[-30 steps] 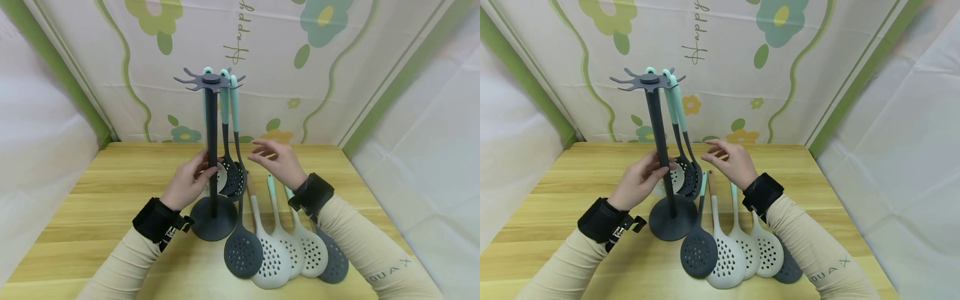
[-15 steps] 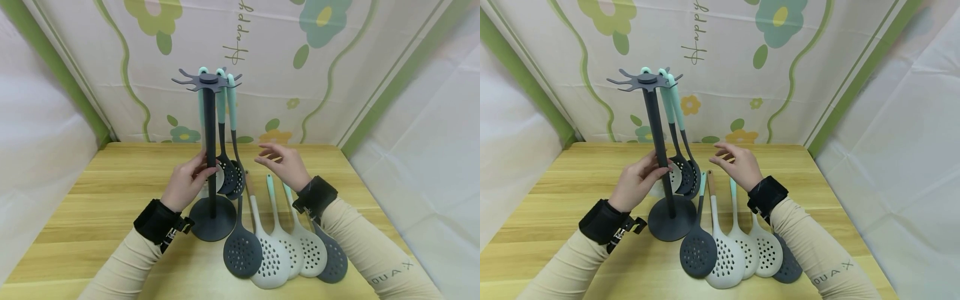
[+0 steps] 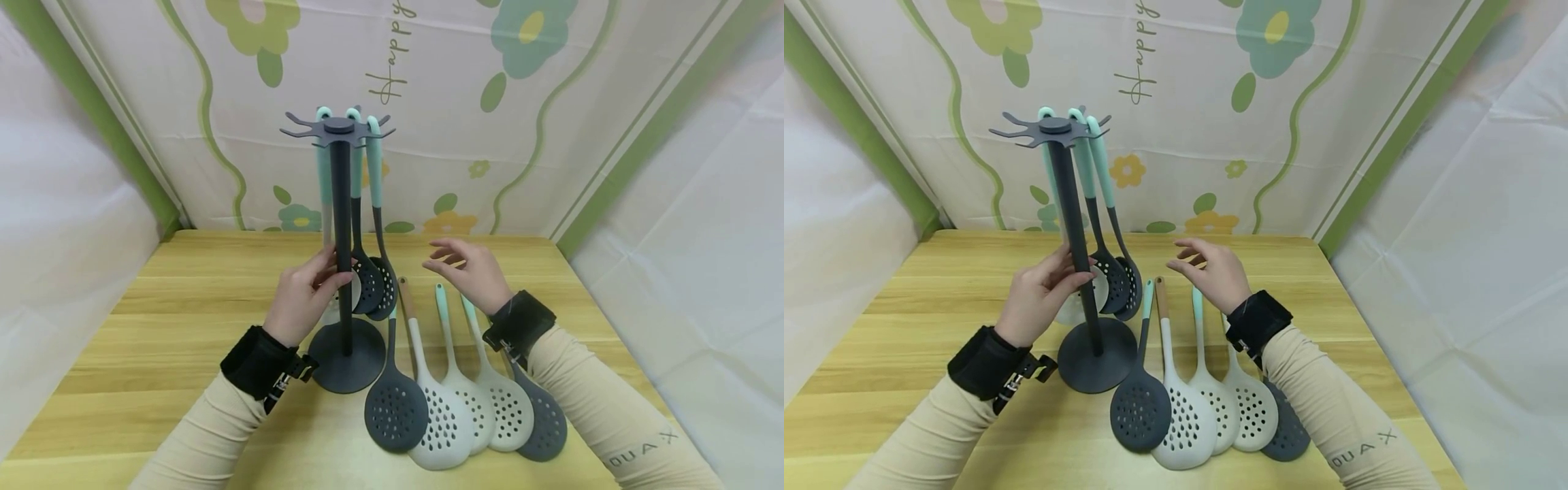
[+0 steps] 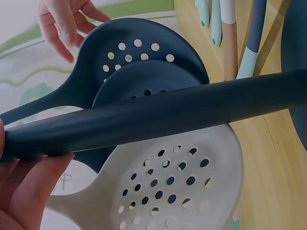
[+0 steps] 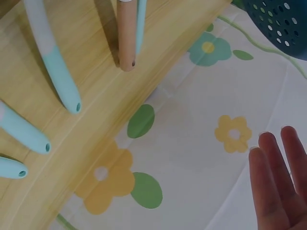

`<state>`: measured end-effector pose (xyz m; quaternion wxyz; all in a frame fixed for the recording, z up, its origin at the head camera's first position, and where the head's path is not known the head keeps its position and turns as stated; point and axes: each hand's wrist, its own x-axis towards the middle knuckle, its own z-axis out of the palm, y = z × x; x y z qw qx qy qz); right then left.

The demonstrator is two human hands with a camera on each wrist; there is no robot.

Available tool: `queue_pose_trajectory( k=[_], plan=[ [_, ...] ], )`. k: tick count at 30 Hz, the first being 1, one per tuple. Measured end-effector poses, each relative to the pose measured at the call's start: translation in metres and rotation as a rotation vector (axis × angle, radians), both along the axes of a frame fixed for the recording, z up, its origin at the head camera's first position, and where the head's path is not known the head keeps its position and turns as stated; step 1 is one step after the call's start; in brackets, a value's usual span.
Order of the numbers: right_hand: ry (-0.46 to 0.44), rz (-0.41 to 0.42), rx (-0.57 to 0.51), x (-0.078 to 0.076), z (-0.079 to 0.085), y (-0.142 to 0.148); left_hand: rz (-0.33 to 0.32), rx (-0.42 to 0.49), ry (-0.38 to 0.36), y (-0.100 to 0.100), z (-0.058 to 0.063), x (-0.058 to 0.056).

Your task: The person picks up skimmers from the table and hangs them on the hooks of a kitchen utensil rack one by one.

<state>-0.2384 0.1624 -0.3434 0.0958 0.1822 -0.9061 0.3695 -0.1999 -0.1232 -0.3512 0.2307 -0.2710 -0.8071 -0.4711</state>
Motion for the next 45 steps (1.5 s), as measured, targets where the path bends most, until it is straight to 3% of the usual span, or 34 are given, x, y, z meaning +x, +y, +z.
queue_pose_trajectory(
  k=[17,45],
  plan=[
    [-0.017,-0.049,0.087,-0.004,-0.013,0.016,0.051,0.009,-0.038,0.002,0.002,0.005],
    [-0.061,-0.078,0.14,0.003,-0.031,0.037,0.048,0.025,0.001,0.003,0.0,0.004]
  ],
)
